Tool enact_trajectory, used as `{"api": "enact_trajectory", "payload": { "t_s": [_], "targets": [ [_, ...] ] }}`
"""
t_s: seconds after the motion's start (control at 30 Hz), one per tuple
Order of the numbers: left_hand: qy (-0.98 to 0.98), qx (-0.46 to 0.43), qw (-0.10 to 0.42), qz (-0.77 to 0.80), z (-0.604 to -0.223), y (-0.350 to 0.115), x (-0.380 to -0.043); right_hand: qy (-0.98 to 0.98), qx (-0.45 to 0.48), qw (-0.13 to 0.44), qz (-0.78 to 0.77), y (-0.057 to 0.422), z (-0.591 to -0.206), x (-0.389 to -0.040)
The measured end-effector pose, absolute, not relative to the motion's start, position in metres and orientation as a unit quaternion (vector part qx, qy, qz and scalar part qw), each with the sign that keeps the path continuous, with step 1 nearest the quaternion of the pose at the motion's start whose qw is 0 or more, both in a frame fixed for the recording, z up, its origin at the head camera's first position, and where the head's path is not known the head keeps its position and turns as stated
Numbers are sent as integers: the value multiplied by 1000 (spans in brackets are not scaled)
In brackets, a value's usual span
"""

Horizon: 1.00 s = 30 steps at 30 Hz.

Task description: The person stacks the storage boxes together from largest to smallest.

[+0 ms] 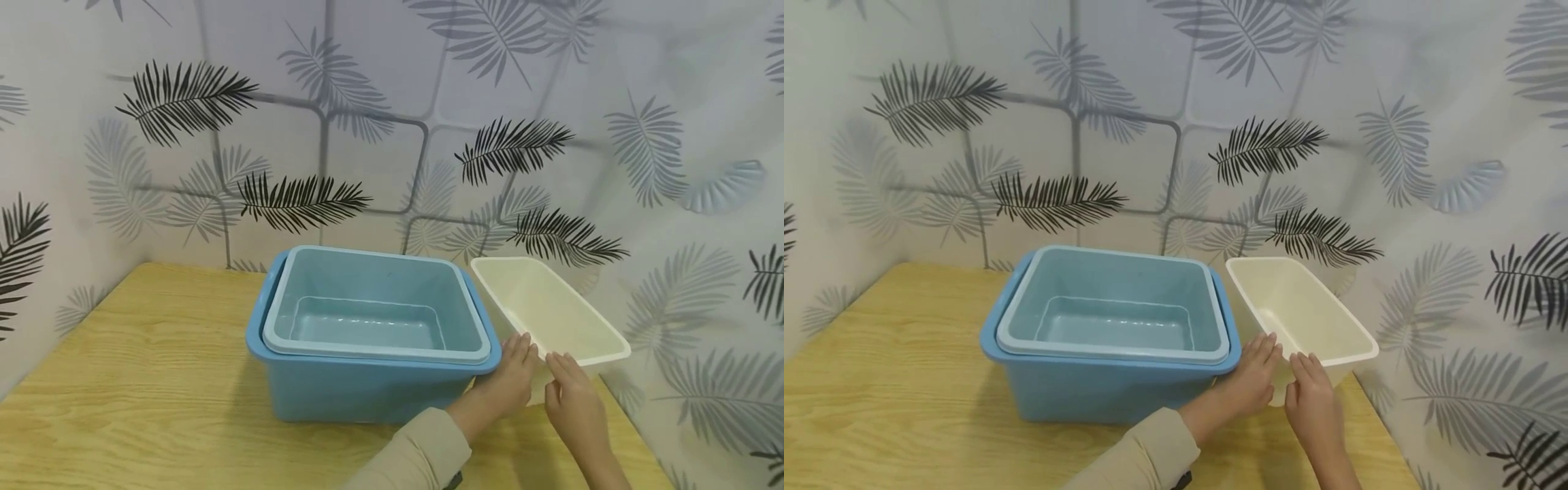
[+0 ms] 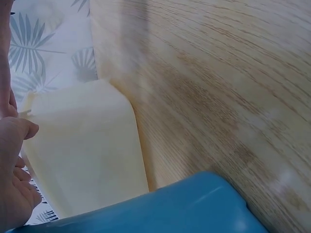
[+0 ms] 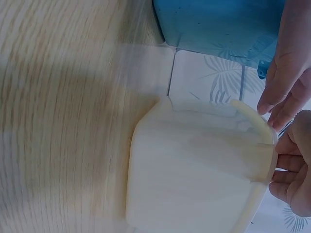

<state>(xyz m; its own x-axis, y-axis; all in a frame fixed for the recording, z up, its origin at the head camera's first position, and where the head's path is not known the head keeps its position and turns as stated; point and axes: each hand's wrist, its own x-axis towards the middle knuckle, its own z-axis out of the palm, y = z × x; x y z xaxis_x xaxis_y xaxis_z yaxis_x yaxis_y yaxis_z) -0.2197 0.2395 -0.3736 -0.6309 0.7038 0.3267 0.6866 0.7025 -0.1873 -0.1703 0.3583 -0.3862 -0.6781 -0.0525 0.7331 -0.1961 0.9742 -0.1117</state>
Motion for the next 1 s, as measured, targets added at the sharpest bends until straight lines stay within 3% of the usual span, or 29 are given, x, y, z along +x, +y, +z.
{"api": "enact_trajectory", "payload": {
  "t_s": [0.77, 1.0],
  "targets": [
    [-905, -401, 141, 22, -375, 255, -213, -911, -9, 400, 103, 371, -384, -158],
    [-904, -398, 153, 15, -374, 252, -215, -911, -5, 404, 82, 363, -381, -158]
  ]
}}
